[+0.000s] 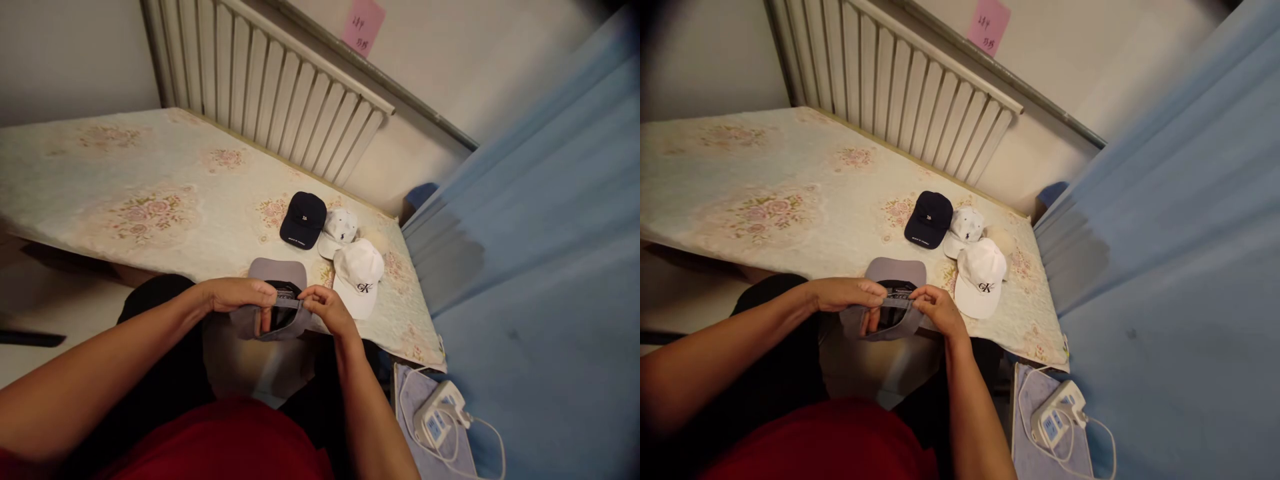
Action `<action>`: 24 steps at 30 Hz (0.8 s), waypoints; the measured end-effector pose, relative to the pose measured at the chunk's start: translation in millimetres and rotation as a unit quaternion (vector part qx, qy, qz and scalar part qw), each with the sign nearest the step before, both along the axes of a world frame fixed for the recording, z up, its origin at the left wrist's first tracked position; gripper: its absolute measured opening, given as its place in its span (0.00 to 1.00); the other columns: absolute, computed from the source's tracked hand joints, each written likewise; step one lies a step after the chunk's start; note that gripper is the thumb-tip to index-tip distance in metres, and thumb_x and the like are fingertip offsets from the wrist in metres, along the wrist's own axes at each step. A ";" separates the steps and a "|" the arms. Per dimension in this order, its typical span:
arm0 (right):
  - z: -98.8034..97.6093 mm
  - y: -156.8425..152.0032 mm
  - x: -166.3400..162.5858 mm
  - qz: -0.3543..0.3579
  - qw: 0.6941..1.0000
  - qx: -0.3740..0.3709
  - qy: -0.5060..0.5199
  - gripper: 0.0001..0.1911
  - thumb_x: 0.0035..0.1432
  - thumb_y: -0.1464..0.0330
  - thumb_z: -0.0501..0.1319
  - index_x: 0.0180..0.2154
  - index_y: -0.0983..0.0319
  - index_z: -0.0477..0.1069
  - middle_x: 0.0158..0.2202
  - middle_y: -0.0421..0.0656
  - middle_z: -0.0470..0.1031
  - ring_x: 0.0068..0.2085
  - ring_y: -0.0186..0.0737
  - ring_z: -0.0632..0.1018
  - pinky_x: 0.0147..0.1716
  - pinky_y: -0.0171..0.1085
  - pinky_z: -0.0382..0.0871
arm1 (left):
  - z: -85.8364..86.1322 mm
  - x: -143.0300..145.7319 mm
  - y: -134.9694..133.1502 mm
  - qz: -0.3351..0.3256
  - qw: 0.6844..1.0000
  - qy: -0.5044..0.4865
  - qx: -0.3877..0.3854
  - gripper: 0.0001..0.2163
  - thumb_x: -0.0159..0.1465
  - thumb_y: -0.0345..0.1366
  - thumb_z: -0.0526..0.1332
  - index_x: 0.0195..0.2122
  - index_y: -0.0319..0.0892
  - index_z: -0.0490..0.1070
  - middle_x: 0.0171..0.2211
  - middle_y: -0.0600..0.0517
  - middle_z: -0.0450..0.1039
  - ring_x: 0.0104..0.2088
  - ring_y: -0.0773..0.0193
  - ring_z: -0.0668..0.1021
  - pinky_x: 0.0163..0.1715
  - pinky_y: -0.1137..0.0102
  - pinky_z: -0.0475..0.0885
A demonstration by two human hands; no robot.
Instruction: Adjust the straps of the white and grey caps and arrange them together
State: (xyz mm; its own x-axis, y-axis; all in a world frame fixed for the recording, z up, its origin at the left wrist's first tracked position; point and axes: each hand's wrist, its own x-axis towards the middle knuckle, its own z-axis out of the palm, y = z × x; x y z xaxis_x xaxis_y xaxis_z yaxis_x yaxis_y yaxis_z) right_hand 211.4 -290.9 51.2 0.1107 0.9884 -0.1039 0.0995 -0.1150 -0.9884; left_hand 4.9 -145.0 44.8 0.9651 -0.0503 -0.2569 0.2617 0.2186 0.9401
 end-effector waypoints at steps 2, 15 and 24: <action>-4.4 1.2 2.7 -0.026 0.999 0.018 0.030 0.09 0.48 0.64 0.66 0.33 0.61 0.75 0.21 0.34 0.65 0.22 0.29 0.61 0.25 0.32 0.51 | -1.7 -3.4 2.4 0.008 1.000 -0.017 -0.001 0.15 0.60 0.48 0.61 0.28 0.40 0.69 0.24 0.49 0.76 0.25 0.62 0.76 0.30 0.70 0.69; -12.6 -0.2 -0.8 -0.092 0.992 0.015 0.085 0.12 0.44 0.61 0.68 0.29 0.61 0.73 0.19 0.33 0.64 0.21 0.29 0.60 0.23 0.31 0.49 | -16.1 -16.7 8.6 0.079 0.995 -0.004 -0.064 0.12 0.57 0.44 0.66 0.32 0.39 0.74 0.28 0.51 0.75 0.29 0.65 0.74 0.32 0.72 0.69; -14.7 -1.0 -1.3 -0.124 0.986 0.008 0.108 0.14 0.42 0.59 0.69 0.29 0.61 0.71 0.19 0.33 0.65 0.21 0.29 0.62 0.22 0.31 0.53 | -12.9 -21.6 10.6 0.099 0.991 0.022 -0.085 0.13 0.54 0.44 0.68 0.34 0.39 0.74 0.30 0.51 0.76 0.27 0.66 0.75 0.30 0.72 0.69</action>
